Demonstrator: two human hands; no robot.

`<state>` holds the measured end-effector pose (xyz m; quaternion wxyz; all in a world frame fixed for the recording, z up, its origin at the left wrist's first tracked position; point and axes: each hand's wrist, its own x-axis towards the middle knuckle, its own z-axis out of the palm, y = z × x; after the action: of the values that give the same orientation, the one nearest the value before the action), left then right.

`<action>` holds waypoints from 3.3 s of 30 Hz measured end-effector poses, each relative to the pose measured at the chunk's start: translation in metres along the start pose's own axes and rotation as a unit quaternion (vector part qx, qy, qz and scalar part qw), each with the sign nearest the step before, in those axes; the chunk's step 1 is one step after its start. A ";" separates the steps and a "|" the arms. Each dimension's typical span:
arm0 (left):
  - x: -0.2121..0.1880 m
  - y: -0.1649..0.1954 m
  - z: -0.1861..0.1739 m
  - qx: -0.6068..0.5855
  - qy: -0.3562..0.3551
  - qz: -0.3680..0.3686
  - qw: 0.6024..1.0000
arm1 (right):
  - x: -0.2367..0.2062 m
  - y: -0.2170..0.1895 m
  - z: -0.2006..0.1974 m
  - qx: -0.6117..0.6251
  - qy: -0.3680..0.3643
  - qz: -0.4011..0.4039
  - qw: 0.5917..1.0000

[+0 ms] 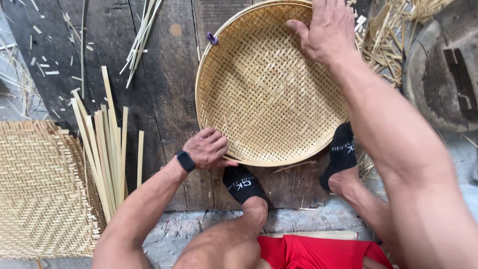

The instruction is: The person assembles a round woven basket by placing a pre-woven mat over a circular wooden mold, trimming excess material with shears, and securing a bamboo rim around the edge. The person repeats the process to complete a second basket.

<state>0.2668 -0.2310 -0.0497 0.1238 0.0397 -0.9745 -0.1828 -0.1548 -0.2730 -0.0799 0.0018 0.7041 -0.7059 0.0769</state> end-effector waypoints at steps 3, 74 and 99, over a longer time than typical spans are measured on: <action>0.004 -0.001 -0.002 -0.020 -0.011 -0.001 1.000 | 0.002 -0.003 0.013 -0.022 -0.023 0.051 0.998; 0.015 0.049 0.000 0.014 -0.045 -0.063 0.997 | -0.063 0.047 -0.071 0.387 -0.115 0.342 0.849; 0.013 0.045 0.007 0.023 -0.037 -0.045 0.998 | -0.021 0.007 -0.072 0.025 -0.164 0.236 0.957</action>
<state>0.2515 -0.1884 -0.0362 0.0787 0.0799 -0.9796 -0.1670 -0.1696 -0.2445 -0.0123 -0.1500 0.5200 -0.8406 -0.0234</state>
